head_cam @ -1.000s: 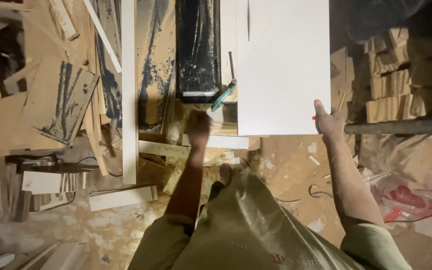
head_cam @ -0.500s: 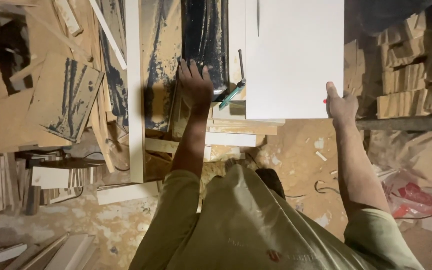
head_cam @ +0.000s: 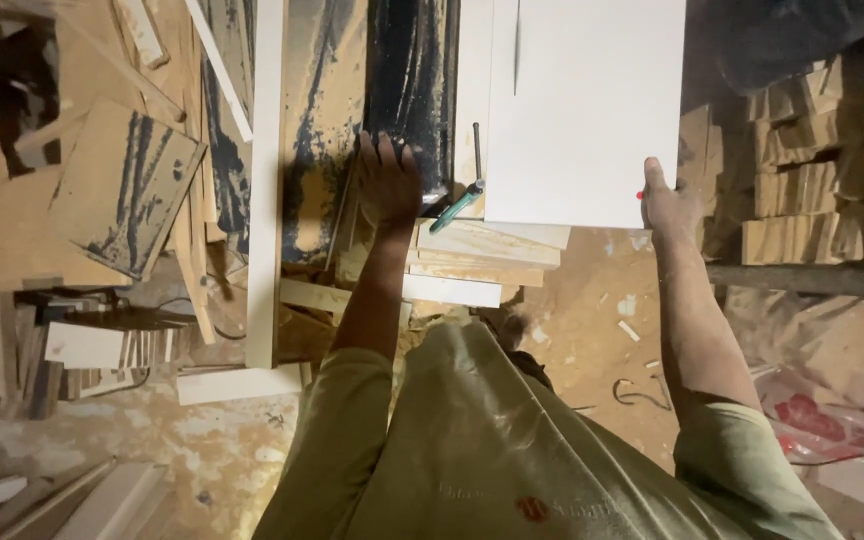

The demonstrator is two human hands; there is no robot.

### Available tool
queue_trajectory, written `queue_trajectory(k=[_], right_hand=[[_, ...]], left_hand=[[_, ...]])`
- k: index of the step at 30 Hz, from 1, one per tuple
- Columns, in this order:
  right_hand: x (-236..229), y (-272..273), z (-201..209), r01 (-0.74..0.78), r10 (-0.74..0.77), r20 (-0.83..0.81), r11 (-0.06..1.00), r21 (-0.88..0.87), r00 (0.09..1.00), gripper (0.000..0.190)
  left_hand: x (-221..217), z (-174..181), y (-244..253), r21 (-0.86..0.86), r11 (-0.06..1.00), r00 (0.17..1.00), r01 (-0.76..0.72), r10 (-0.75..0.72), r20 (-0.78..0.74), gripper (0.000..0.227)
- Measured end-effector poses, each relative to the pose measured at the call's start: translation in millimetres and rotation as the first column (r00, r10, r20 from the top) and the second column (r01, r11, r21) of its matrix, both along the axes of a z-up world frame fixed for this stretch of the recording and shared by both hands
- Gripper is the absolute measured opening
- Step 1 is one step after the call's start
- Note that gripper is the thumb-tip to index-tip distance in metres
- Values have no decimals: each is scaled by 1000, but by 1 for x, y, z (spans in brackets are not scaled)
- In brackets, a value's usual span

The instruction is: The person uses a table saw to cut a white rectangular board into smaller pieces. They guide the board through the saw blade with both hands, making several cuts to produce narrow strips and smaller sections.

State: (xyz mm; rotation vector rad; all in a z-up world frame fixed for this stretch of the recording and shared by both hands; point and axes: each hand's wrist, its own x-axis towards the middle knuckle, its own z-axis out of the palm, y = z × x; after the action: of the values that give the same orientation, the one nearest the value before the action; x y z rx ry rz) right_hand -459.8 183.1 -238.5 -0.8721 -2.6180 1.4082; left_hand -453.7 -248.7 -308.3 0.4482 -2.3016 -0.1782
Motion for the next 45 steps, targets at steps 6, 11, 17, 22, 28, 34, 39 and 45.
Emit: queue_trajectory(k=[6,11,17,22,28,34,39,45], right_hand=[[-35,9,-21,-23,15,-141,998,-60,990,57],[-49,3,-15,14,-20,-109,998,-59,994,54],[-73,4,-15,29,-36,-71,995,-97,997,58],[-89,18,-31,45,-52,-64,993,-105,997,61],[-116,28,-47,92,-96,-39,990,-108,995,72],[-142,35,-61,71,-80,-67,989,-127,995,72],[-151,10,-40,109,-125,-122,986,-125,985,79],[-176,17,-48,146,-155,-105,985,-91,982,89]], left_hand=[[4,13,8,-14,999,999,-39,39,-30,46],[0,15,0,-35,998,999,-51,51,-9,45],[10,38,-4,27,999,998,-36,35,49,45],[12,32,-8,63,998,995,-5,-2,105,47],[11,33,-6,34,999,999,-7,6,51,44],[8,18,-8,-82,994,997,-66,68,22,44],[4,16,-12,-112,991,997,-75,75,-4,43],[3,17,-10,-63,996,998,-59,57,-26,43]])
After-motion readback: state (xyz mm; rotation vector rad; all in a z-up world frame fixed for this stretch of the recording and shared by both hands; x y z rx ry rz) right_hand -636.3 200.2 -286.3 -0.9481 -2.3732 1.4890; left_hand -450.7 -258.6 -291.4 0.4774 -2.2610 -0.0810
